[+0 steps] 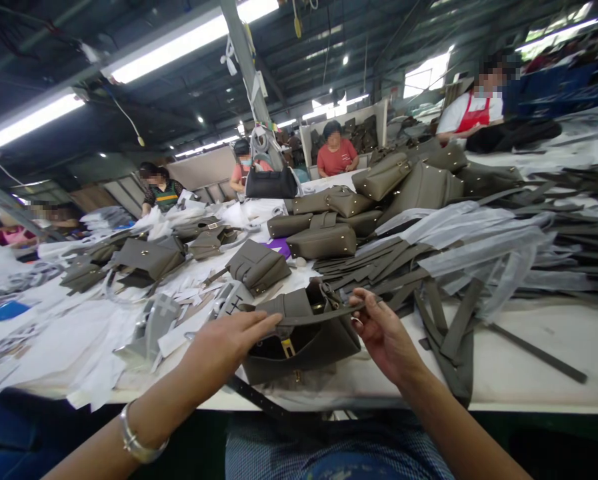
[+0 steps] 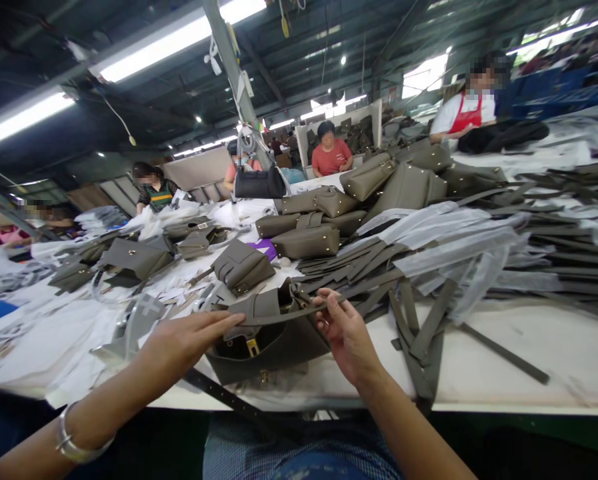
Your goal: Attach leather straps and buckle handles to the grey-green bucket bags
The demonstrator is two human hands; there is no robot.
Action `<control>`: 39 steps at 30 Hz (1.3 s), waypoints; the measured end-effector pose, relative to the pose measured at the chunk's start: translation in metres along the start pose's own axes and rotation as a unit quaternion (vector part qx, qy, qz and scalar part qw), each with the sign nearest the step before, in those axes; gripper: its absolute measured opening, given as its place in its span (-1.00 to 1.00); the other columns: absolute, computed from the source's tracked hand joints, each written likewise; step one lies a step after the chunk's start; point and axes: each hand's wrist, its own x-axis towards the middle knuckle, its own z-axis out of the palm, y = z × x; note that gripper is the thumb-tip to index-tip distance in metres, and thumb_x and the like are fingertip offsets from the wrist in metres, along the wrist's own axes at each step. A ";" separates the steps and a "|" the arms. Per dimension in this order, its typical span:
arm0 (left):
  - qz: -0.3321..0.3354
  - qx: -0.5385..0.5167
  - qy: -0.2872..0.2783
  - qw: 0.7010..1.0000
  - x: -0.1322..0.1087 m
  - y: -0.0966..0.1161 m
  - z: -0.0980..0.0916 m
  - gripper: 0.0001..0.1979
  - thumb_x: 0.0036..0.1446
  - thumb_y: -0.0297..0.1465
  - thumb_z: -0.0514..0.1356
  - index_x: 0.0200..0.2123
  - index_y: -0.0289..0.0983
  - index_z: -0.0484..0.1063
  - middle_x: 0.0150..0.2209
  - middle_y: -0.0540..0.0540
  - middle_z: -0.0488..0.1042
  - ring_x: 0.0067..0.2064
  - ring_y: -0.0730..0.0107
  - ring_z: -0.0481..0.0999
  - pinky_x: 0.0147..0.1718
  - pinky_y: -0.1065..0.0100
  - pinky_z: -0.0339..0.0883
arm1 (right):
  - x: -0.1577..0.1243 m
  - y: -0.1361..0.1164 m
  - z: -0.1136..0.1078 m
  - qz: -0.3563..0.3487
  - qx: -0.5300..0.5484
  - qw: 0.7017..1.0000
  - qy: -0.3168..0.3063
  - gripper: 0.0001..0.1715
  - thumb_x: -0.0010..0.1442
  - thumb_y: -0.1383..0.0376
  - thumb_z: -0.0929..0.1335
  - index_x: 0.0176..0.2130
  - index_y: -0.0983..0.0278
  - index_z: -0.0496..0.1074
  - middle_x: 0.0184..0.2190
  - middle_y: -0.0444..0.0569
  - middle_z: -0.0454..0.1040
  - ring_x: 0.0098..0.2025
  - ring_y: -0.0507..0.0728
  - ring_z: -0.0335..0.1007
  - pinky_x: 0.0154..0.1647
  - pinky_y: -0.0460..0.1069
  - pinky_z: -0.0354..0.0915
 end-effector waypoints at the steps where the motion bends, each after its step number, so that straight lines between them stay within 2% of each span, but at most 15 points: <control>1: 0.034 0.061 0.027 0.997 -0.006 0.000 0.001 -0.49 0.33 -0.55 -0.10 0.24 -0.08 0.32 0.11 -0.14 0.51 -0.09 0.21 0.55 -0.19 0.28 0.41 | -0.002 0.000 0.000 0.005 -0.008 1.000 -0.009 -0.69 0.11 0.16 0.51 -0.13 0.18 0.55 -0.23 -0.11 0.55 -0.34 -0.03 0.40 -0.38 -0.18 0.38; 4: 0.115 0.171 0.067 0.976 -0.022 -0.004 0.001 -0.42 0.32 -0.62 -0.10 0.33 -0.08 0.15 0.20 -0.14 0.42 -0.14 0.28 0.55 -0.23 0.31 0.41 | -0.006 -0.001 -0.001 0.010 -0.059 0.997 -0.042 -0.70 0.12 0.22 0.51 -0.11 0.17 0.53 -0.16 -0.08 0.56 -0.34 -0.03 0.39 -0.34 -0.15 0.37; 9: 0.178 0.209 0.064 0.959 -0.030 -0.015 -0.003 -0.42 0.35 -0.58 -0.05 0.37 -0.07 0.04 0.24 -0.11 0.37 -0.11 0.35 0.55 -0.23 0.38 0.39 | -0.012 0.004 -0.003 -0.020 -0.132 0.989 -0.070 -0.75 0.14 0.21 0.49 -0.13 0.15 0.54 -0.10 -0.05 0.56 -0.30 0.01 0.41 -0.30 -0.10 0.36; 12: 0.197 0.240 0.077 0.948 -0.028 -0.019 -0.005 -0.44 0.35 -0.57 -0.02 0.36 -0.11 0.07 0.24 -0.09 0.38 -0.08 0.39 0.55 -0.22 0.41 0.39 | -0.011 0.008 -0.005 -0.046 -0.168 0.982 -0.076 -0.79 0.16 0.20 0.47 -0.15 0.15 0.54 -0.08 -0.04 0.56 -0.27 0.04 0.43 -0.28 -0.07 0.36; 17: 0.236 0.296 0.136 0.916 -0.024 -0.020 -0.008 -0.54 0.33 -0.59 0.04 0.27 -0.29 0.24 0.19 -0.16 0.44 -0.15 0.42 0.55 -0.29 0.43 0.39 | -0.010 0.009 -0.010 -0.093 -0.241 0.961 -0.097 -0.80 0.21 0.21 0.44 -0.12 0.13 0.54 -0.06 -0.05 0.55 -0.24 0.05 0.44 -0.25 -0.06 0.38; 20: 0.236 0.279 0.137 0.921 -0.021 -0.022 -0.006 -0.53 0.33 -0.60 0.01 0.27 -0.29 0.24 0.15 -0.18 0.47 -0.16 0.43 0.56 -0.28 0.43 0.41 | -0.011 0.008 -0.013 -0.106 -0.263 0.954 -0.099 -0.79 0.22 0.23 0.44 -0.10 0.12 0.53 -0.05 -0.07 0.55 -0.23 0.03 0.45 -0.22 -0.09 0.40; 22: 0.198 0.236 0.144 0.941 -0.017 -0.023 -0.002 -0.54 0.34 -0.60 -0.01 0.25 -0.25 0.26 0.11 -0.16 0.51 -0.14 0.40 0.57 -0.23 0.41 0.43 | -0.011 0.007 -0.013 -0.103 -0.251 0.958 -0.090 -0.78 0.21 0.22 0.45 -0.10 0.11 0.52 -0.02 -0.08 0.54 -0.25 0.01 0.48 -0.23 -0.11 0.41; 25: 0.070 0.120 0.141 0.980 -0.005 -0.019 0.004 -0.62 0.37 -0.46 0.01 0.19 -0.18 0.34 0.01 -0.10 0.58 -0.15 0.34 0.60 -0.22 0.39 0.45 | -0.010 0.005 -0.006 -0.084 -0.210 0.971 -0.079 -0.79 0.14 0.20 0.49 -0.19 0.15 0.53 -0.05 -0.06 0.57 -0.26 0.04 0.53 -0.29 -0.10 0.45; 27: -0.007 0.021 0.108 0.994 0.008 -0.012 0.005 -0.66 0.38 -0.36 0.02 0.14 -0.13 0.41 -0.05 -0.07 0.61 -0.15 0.33 0.61 -0.21 0.39 0.45 | -0.009 0.005 0.002 -0.075 -0.185 0.977 -0.069 -0.79 0.07 0.18 0.53 -0.29 0.21 0.54 -0.17 -0.04 0.61 -0.30 0.07 0.56 -0.33 -0.09 0.48; 30: -0.067 -0.121 0.036 0.990 0.030 0.007 0.003 -0.68 0.38 -0.30 -0.01 0.02 -0.13 0.50 -0.09 -0.05 0.62 -0.11 0.30 0.60 -0.12 0.37 0.42 | -0.004 0.007 0.016 -0.076 -0.149 0.985 -0.035 -0.75 0.04 0.14 0.54 -0.37 0.25 0.55 -0.38 -0.07 0.60 -0.41 0.06 0.55 -0.40 -0.09 0.49; 33: -0.103 -0.254 -0.037 0.961 0.049 0.027 0.001 -0.67 0.37 -0.28 -0.03 -0.12 -0.21 0.53 -0.23 -0.08 0.63 -0.23 0.30 0.61 -0.20 0.36 0.42 | 0.000 0.012 0.028 -0.068 -0.140 0.988 -0.016 -0.73 0.05 0.11 0.53 -0.37 0.27 0.56 -0.48 -0.10 0.56 -0.47 0.04 0.53 -0.42 -0.10 0.49; 37: -0.139 -0.476 -0.104 0.862 0.067 0.047 0.001 -0.66 0.33 -0.14 -0.02 -0.11 -0.23 0.41 -0.32 -0.06 0.57 -0.45 0.38 0.55 -0.47 0.41 0.38 | 0.004 0.012 0.037 -0.089 -0.209 0.973 -0.031 -0.68 0.12 0.07 0.48 -0.30 0.29 0.59 -0.52 -0.09 0.54 -0.50 0.02 0.46 -0.42 -0.10 0.43; 38: -0.145 -0.505 -0.106 0.844 0.071 0.050 0.000 -0.64 0.32 -0.10 -0.02 -0.11 -0.22 0.39 -0.34 -0.04 0.55 -0.50 0.43 0.50 -0.54 0.44 0.33 | 0.006 0.010 0.037 -0.106 -0.236 0.965 -0.035 -0.67 0.14 0.07 0.47 -0.30 0.29 0.60 -0.55 -0.11 0.52 -0.51 0.01 0.43 -0.44 -0.10 0.40; 39: -0.144 -0.515 -0.103 0.838 0.074 0.052 -0.001 -0.62 0.31 -0.06 -0.01 -0.14 -0.23 0.39 -0.38 -0.02 0.51 -0.55 0.48 0.42 -0.59 0.47 0.25 | 0.007 0.008 0.036 -0.126 -0.265 0.955 -0.041 -0.67 0.17 0.06 0.45 -0.30 0.28 0.61 -0.57 -0.12 0.50 -0.51 0.01 0.40 -0.44 -0.10 0.37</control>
